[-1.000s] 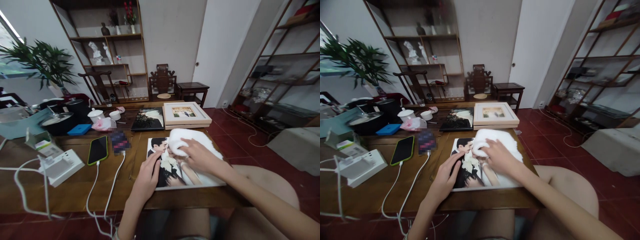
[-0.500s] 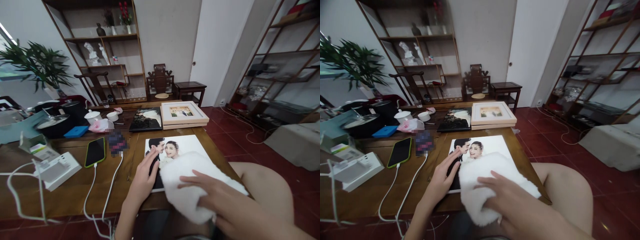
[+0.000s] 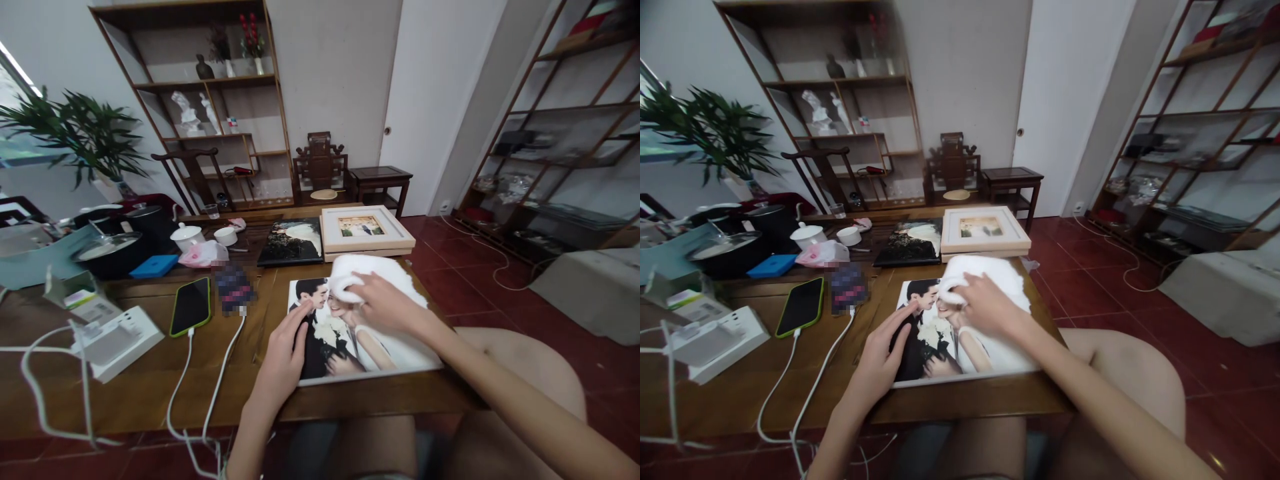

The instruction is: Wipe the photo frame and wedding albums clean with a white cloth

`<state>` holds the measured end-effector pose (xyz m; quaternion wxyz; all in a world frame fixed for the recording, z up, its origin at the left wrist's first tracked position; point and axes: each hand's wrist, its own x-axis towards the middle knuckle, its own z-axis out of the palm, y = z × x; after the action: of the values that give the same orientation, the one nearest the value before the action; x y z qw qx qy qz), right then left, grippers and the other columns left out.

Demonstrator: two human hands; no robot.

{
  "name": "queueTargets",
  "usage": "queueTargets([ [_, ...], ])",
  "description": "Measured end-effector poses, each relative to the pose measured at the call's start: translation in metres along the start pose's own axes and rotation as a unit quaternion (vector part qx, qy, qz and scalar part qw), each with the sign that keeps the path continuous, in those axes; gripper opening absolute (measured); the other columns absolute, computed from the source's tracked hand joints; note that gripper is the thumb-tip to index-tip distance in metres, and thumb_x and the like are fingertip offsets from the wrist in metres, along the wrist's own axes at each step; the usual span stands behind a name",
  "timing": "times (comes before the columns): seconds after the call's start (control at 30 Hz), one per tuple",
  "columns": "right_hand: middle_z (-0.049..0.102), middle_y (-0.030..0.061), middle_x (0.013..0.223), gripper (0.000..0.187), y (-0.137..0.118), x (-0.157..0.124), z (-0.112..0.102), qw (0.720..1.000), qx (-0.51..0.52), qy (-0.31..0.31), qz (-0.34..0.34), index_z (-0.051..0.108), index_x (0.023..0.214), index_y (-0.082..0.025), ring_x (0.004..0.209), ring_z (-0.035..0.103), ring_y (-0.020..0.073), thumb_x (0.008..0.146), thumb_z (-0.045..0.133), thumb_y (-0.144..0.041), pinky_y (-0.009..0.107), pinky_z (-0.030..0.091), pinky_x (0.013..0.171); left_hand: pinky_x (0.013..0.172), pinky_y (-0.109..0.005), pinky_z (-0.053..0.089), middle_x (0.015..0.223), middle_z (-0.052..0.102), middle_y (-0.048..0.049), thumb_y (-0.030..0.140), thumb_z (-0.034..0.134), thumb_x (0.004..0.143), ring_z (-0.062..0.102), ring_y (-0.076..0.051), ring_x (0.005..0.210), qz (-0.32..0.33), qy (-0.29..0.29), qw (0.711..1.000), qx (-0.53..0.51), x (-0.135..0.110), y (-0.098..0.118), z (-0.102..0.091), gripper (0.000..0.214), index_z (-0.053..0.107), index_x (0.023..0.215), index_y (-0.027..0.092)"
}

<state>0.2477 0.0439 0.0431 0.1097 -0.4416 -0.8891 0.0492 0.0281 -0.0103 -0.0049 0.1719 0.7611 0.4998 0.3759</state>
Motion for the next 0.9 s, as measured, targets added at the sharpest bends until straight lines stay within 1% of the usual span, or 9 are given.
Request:
queueTargets([
  [0.13,0.046,0.0124,0.135,0.044,-0.044,-0.024,0.012,0.992,0.034,-0.026,-0.116,0.063,0.106,-0.017,0.132,0.028,0.0265,0.068,0.046,-0.004,0.052,0.016,0.107,0.105,-0.04,0.035,0.133,0.051,-0.0082,0.019,0.035,0.091,0.045,-0.02,0.124,-0.003,0.02,1.0,0.001,0.0,-0.001,0.0,0.039,0.047,0.128,0.021],
  [0.23,0.043,0.0093,0.139,0.044,-0.053,-0.056,0.008,0.983,0.066,-0.06,-0.158,0.064,0.103,-0.017,0.135,0.022,0.0241,0.064,0.047,-0.004,0.049,0.01,0.11,0.105,-0.041,0.034,0.133,0.05,-0.0084,0.019,0.036,0.09,0.044,-0.021,0.125,0.001,0.023,1.0,0.006,0.0,-0.001,0.0,0.039,0.046,0.128,0.021],
  [0.33,0.04,0.0068,0.141,0.048,-0.042,-0.081,-0.001,0.985,0.088,-0.086,-0.12,0.063,0.101,-0.018,0.135,0.022,0.0208,0.06,0.044,-0.003,0.044,0.013,0.111,0.105,-0.04,0.034,0.133,0.05,-0.009,0.019,0.037,0.09,0.044,-0.02,0.124,-0.002,0.024,1.0,0.01,0.001,0.0,0.0,0.039,0.045,0.128,0.02],
  [0.43,0.04,0.0068,0.141,0.049,-0.015,-0.093,-0.006,0.994,0.071,-0.079,-0.025,0.063,0.101,-0.02,0.134,0.026,0.0239,0.061,0.041,-0.002,0.045,0.026,0.106,0.105,-0.039,0.034,0.131,0.051,-0.0096,0.019,0.037,0.09,0.045,-0.02,0.123,-0.009,0.019,1.0,0.017,0.001,0.0,0.001,0.037,0.046,0.126,0.019],
  [0.53,0.051,0.0129,0.13,0.048,0.017,-0.091,-0.003,0.996,0.032,-0.049,0.067,0.059,0.109,-0.018,0.127,0.036,0.0301,0.067,0.039,-0.004,0.046,0.039,0.094,0.104,-0.04,0.035,0.13,0.052,-0.01,0.02,0.037,0.09,0.045,-0.021,0.123,-0.01,0.017,1.0,0.022,0.001,-0.001,0.001,0.037,0.047,0.126,0.018],
  [0.63,0.062,0.0137,0.109,0.048,0.036,-0.076,0.001,0.993,0.01,-0.027,0.113,0.056,0.113,-0.016,0.113,0.05,0.0298,0.071,0.037,-0.006,0.044,0.043,0.087,0.104,-0.041,0.035,0.129,0.053,-0.0098,0.02,0.037,0.09,0.046,-0.021,0.122,-0.005,0.018,1.0,0.02,0.001,-0.002,0.001,0.036,0.049,0.124,0.019],
  [0.73,0.059,0.0164,0.116,0.046,0.028,-0.059,0.004,0.993,-0.016,-0.001,0.114,0.058,0.109,-0.014,0.11,0.052,0.0288,0.07,0.037,-0.005,0.046,0.039,0.092,0.105,-0.041,0.035,0.13,0.052,-0.0088,0.019,0.037,0.09,0.045,-0.021,0.123,0.0,0.019,1.0,0.013,0.001,-0.002,0.001,0.035,0.05,0.123,0.02],
  [0.8,0.051,0.0183,0.127,0.045,0.011,-0.053,0.008,0.995,-0.03,0.013,0.092,0.06,0.107,-0.012,0.121,0.043,0.0303,0.067,0.04,-0.004,0.05,0.031,0.1,0.105,-0.04,0.035,0.13,0.052,-0.0086,0.019,0.037,0.09,0.045,-0.021,0.123,-0.003,0.019,1.0,0.013,0.001,-0.001,0.001,0.036,0.05,0.123,0.021],
  [0.9,0.045,0.0133,0.136,0.045,-0.02,-0.059,0.014,1.0,-0.011,0.014,0.021,0.064,0.101,-0.014,0.132,0.027,0.0291,0.063,0.043,-0.004,0.052,0.017,0.108,0.105,-0.04,0.034,0.131,0.05,-0.01,0.02,0.037,0.09,0.045,-0.021,0.123,-0.016,0.023,0.999,0.022,0.0,-0.002,0.002,0.035,0.051,0.123,0.019],
])
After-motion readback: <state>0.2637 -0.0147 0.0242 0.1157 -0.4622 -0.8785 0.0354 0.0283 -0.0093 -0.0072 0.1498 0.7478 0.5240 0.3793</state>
